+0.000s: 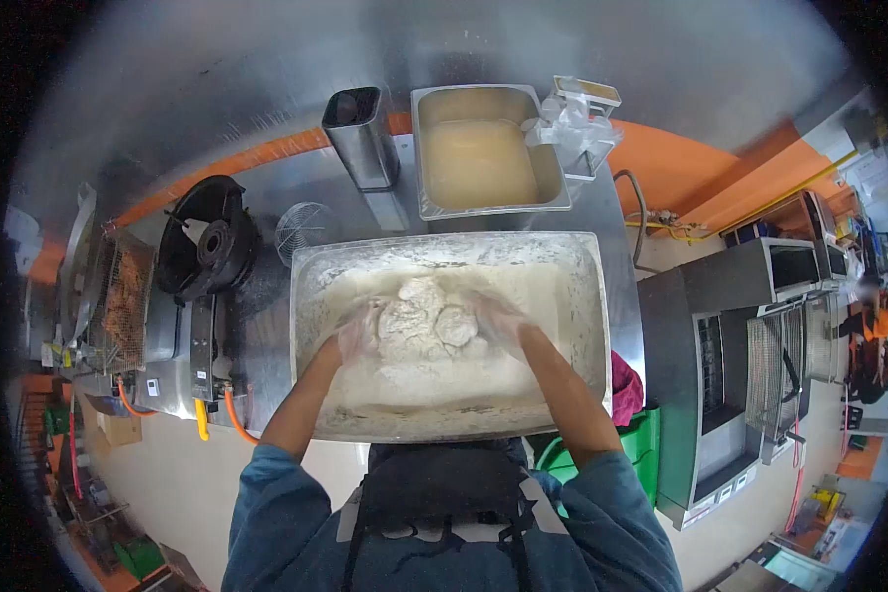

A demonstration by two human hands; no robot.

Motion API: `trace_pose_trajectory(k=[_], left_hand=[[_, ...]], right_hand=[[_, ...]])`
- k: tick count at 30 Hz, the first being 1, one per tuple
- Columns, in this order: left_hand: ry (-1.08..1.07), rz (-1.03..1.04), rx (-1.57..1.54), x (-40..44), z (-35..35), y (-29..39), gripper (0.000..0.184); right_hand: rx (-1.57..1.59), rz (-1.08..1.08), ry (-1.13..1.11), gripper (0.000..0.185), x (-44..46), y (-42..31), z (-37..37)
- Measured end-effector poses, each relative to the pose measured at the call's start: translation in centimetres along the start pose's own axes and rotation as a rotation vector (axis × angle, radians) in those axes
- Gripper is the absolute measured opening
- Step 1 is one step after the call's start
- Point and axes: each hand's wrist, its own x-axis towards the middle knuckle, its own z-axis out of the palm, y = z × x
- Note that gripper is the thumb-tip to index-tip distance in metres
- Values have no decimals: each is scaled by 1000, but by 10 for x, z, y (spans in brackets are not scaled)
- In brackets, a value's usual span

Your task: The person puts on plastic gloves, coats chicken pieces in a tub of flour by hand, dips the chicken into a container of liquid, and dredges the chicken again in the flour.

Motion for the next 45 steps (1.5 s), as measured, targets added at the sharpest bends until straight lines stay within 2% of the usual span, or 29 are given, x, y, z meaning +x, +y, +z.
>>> trace_pose_trajectory(k=[2, 4, 6, 7, 8, 10, 13, 15, 16, 18, 20, 22, 23, 24, 25, 28, 31, 32, 33, 35, 37, 38, 41, 44, 45], left_hand=[[161, -2, 126, 38, -28, -52, 50], [325, -106, 131, 43, -16, -42, 51], [489, -313, 10, 49, 23, -20, 51], [349, -314, -105, 54, 21, -24, 51], [210, -324, -220, 56, 15, -40, 51], [124, -274, -232, 50, 10, -35, 49], [286, -116, 65, 16, 4, -11, 44], [400, -12, 258, -4, -3, -1, 42], [520, 122, 608, 2, -18, -16, 42], [728, 415, 1320, 35, -50, -53, 42], [730, 303, 1055, 52, -39, -49, 41], [648, 337, 847, 73, -23, -54, 43], [573, 419, 769, 82, -15, -62, 45], [500, 499, 691, 88, -8, -65, 47], [460, 381, 745, 81, 7, -53, 48], [325, 64, 859, 56, 35, -18, 49], [164, -21, 721, 36, 26, -12, 48], [103, -32, 608, 26, 23, -14, 48], [39, -49, 483, 14, 21, -17, 48], [-51, -59, 239, -11, 27, -23, 47], [-126, -17, 13, -32, 38, -24, 47], [-156, 28, -75, -40, 44, -19, 47], [-226, 242, -257, -57, 57, 9, 48], [-269, 448, -427, -66, 74, 37, 49], [-272, 495, -503, -69, 81, 45, 49]], right_hand=[[-396, -253, 58, 53, 12, 42, -12], [-808, -667, 247, 53, 21, 56, -13], [-267, -251, 265, 46, 26, 28, 23], [4, -47, 268, 44, 22, 8, 35], [146, -35, 172, 44, 11, 2, 36], [423, -19, -25, 43, 1, -7, 32], [-779, -283, 72, 42, 1, 44, -8], [-1068, -411, 490, 40, -9, 76, -30], [-1033, -360, 647, 40, -7, 84, -40], [-634, -183, 776, 39, 1, 81, -44], [-295, -101, 778, 39, 10, 68, -32], [-170, -164, 702, 39, 21, 53, -10], [-189, -269, 634, 39, 29, 47, 4], [-285, -519, 557, 40, 44, 48, 11], [-365, -771, 467, 42, 52, 38, 21], [570, 101, 276, 47, 34, -25, 55], [25, -312, 138, 48, 60, 34, 36], [150, -344, -12, 49, 49, 42, 27], [120, -322, -70, 49, 24, 29, 27], [29, -144, -115, 50, -50, -36, 40], [-243, -146, -151, 50, -90, -64, 48], [-949, -413, -130, 50, -76, -21, 42], [-323, -430, 32, 46, -54, 12, 41], [-283, -282, 143, 39, -95, -56, 50], [-284, -292, 186, 37, -94, -55, 52]])
